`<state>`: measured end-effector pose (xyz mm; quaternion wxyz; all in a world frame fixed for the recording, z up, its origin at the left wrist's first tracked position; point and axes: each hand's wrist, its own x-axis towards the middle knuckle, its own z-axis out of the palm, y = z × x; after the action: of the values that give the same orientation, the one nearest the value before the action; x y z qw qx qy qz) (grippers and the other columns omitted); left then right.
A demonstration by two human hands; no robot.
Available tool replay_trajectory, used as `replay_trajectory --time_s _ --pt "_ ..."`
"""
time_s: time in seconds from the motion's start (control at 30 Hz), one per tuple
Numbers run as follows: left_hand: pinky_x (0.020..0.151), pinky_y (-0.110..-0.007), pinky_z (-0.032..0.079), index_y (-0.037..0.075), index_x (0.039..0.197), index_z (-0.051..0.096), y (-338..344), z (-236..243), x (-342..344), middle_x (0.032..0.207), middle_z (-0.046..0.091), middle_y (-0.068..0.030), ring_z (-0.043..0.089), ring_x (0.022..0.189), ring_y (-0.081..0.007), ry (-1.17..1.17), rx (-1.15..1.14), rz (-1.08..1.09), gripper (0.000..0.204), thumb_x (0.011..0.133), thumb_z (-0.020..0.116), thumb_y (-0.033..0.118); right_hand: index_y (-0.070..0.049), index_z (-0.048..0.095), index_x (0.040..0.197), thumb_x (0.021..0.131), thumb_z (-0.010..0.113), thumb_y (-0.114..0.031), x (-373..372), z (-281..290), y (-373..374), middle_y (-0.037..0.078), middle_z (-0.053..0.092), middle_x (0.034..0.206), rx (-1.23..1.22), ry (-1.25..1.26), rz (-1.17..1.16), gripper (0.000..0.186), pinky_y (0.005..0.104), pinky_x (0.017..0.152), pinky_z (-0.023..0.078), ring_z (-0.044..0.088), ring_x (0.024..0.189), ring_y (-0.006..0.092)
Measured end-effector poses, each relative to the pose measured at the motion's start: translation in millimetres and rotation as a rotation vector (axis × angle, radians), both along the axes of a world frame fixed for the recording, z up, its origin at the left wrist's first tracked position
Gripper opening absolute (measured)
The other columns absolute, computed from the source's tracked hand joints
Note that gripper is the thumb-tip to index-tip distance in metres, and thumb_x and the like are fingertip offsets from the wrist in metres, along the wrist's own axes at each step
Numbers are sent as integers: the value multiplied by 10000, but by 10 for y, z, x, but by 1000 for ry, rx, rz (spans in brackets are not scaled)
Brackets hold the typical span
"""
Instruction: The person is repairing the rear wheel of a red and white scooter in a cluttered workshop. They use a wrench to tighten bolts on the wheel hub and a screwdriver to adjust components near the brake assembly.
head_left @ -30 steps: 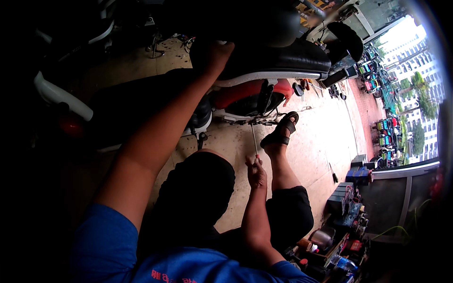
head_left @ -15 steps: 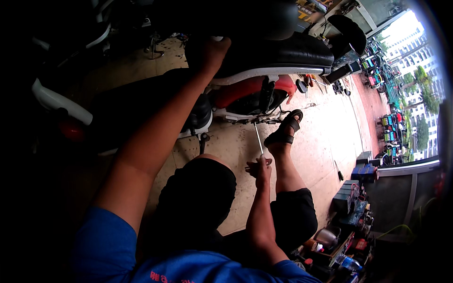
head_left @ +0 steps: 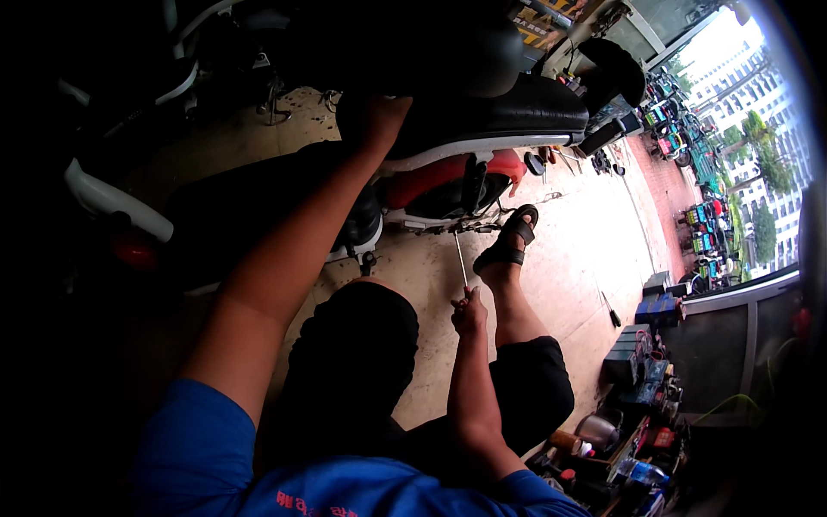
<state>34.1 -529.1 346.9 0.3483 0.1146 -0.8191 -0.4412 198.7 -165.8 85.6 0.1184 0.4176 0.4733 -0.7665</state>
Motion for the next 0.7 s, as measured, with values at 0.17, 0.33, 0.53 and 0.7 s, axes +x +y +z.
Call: replay_trajectory --time_s 0.17,0.33,0.53,0.7 --pt "672 -377 541 55 854 723 -46 53 14 723 713 -62 690 685 -233 96 -102 111 232 804 769 276 -119 512 956 961 634 -422 93 395 -270 3 469 678 243 106 140 327 228 405 326 453 495 90" --pt "683 -381 547 43 840 713 6 -156 -100 740 706 -70 687 703 -239 -61 -42 23 255 797 775 286 -85 378 1024 874 776 -245 184 308 -121 16 489 750 242 333 194 455 223 449 348 455 550 75" --pt "676 -387 547 32 815 705 -100 -134 -93 715 690 -99 683 689 -270 11 -149 78 274 794 761 299 53 144 1414 802 831 -102 268 194 -242 44 566 844 284 349 331 933 242 639 507 610 728 123" --pt "654 -398 547 30 796 707 1 18 2 715 690 -99 690 704 -279 -103 -90 97 276 775 768 298 55 50 1528 741 849 -95 396 61 -255 118 621 1183 681 471 461 1132 308 714 523 593 797 161"
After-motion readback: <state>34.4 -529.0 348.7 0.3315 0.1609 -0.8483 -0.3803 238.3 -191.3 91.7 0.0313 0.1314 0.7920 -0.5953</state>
